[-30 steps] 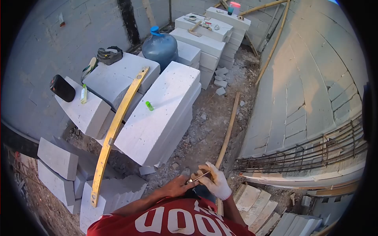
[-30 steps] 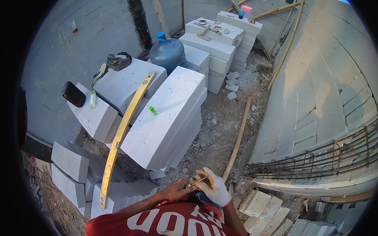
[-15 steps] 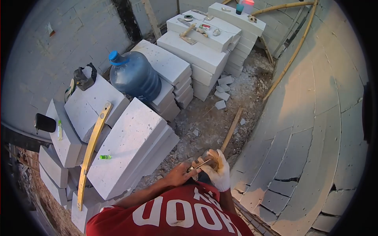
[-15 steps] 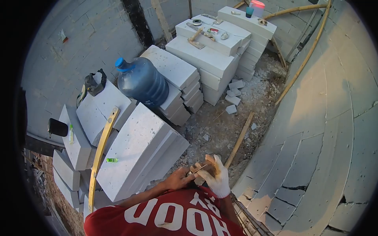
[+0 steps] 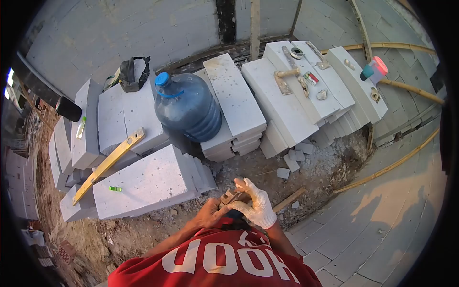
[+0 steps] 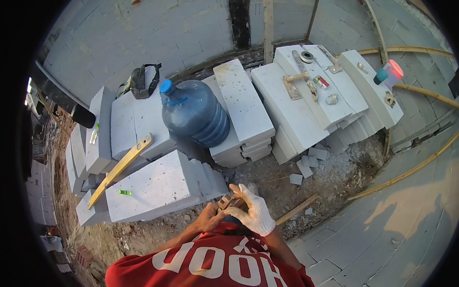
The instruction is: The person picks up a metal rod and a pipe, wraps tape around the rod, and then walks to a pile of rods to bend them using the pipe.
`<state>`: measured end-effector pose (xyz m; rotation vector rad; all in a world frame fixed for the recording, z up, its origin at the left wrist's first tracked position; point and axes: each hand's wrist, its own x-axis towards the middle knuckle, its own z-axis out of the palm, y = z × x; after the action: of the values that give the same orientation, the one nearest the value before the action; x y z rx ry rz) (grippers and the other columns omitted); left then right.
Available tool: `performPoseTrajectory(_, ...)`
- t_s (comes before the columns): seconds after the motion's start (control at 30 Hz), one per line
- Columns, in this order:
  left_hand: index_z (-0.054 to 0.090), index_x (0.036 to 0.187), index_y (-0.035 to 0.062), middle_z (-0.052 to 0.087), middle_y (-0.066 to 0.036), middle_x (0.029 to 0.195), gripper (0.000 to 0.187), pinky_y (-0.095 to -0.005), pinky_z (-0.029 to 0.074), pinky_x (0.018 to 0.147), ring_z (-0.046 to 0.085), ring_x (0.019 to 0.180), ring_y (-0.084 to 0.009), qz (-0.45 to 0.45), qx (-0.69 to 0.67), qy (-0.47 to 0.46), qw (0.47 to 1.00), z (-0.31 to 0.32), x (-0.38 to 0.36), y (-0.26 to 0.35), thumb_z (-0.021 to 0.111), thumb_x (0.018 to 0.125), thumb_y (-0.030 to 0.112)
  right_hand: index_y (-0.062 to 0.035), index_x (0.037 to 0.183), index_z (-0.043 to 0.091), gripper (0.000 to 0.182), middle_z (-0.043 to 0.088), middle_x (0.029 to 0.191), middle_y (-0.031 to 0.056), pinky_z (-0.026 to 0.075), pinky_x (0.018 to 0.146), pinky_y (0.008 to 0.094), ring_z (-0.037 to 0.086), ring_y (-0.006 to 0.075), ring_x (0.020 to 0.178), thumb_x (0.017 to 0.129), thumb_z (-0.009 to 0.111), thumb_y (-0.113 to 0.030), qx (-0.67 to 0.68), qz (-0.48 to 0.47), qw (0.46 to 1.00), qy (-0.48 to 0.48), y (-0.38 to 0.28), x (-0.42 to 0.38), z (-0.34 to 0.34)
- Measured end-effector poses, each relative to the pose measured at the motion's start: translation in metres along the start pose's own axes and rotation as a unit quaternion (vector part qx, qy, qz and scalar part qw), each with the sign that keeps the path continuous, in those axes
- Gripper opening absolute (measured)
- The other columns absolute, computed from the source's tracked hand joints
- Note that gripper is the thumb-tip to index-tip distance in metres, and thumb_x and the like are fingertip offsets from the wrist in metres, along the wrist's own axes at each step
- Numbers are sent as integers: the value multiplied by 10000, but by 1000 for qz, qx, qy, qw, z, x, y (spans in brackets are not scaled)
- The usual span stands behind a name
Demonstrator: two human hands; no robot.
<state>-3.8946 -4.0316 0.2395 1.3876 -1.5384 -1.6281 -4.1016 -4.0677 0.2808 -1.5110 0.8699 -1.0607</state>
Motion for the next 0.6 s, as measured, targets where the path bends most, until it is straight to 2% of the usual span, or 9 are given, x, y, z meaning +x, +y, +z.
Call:
performPoseTrajectory(0.07,614,783,-21,511,-9,588,501,-348,364,492,446,549,-114,7,-22,28,999,0,40,-17,604,982,439,6,1399,487,554,702,1049,135,555,787,295,687,159,877,908,728,-86,77,21,995,52,22,27,-29)
performPoseTrajectory(0.1,583,739,0,485,6,577,493,-336,348,482,428,538,-104,-11,-55,47,997,4,47,-9,608,982,429,4,1383,507,503,696,974,122,544,742,273,667,130,814,923,697,-70,138,106,982,69,17,40,-49)
performPoseTrajectory(0.13,513,682,49,463,27,584,489,-314,324,477,401,538,-88,-1,-128,65,990,6,58,-1,614,981,422,4,1357,527,457,689,931,107,532,700,257,654,117,771,932,676,-70,131,121,979,96,15,47,-73)
performPoseTrajectory(0.3,461,662,84,424,55,592,493,-279,282,475,351,533,-64,32,-187,89,978,-6,110,34,606,989,423,1,1159,629,226,652,795,61,460,528,229,598,85,608,983,601,-136,37,175,945,276,4,130,-209)
performPoseTrajectory(0.37,468,764,77,413,30,594,460,-264,287,450,358,492,-71,67,-210,106,970,-14,123,44,553,1012,454,-7,1129,640,225,641,780,60,447,510,231,591,89,594,984,604,-175,8,184,933,310,9,165,-263)
performPoseTrajectory(0.43,464,697,88,407,45,600,502,-263,282,472,359,521,-68,44,-230,128,964,-15,136,69,578,994,477,-15,1115,646,238,636,773,60,441,499,232,588,94,587,976,618,-207,-10,196,926,322,17,205,-314)
performPoseTrajectory(0.53,489,792,65,433,19,604,472,-255,289,458,389,505,-78,47,-247,208,945,-17,150,71,568,994,483,-17,1076,663,234,637,778,55,438,491,236,589,92,598,944,644,-209,-16,194,920,339,59,274,-393)
performPoseTrajectory(0.57,489,792,65,433,19,604,472,-255,289,458,389,505,-78,45,-245,206,946,-17,156,71,568,994,483,-13,1052,671,226,633,772,48,434,487,233,587,84,605,931,652,-204,-36,199,916,347,74,300,-418)
performPoseTrajectory(0.6,494,803,63,434,17,603,469,-254,293,453,392,500,-79,50,-246,237,939,-18,160,71,570,992,485,-22,1041,680,236,666,798,82,471,518,280,628,145,628,921,641,-221,-97,179,921,334,99,325,-449)
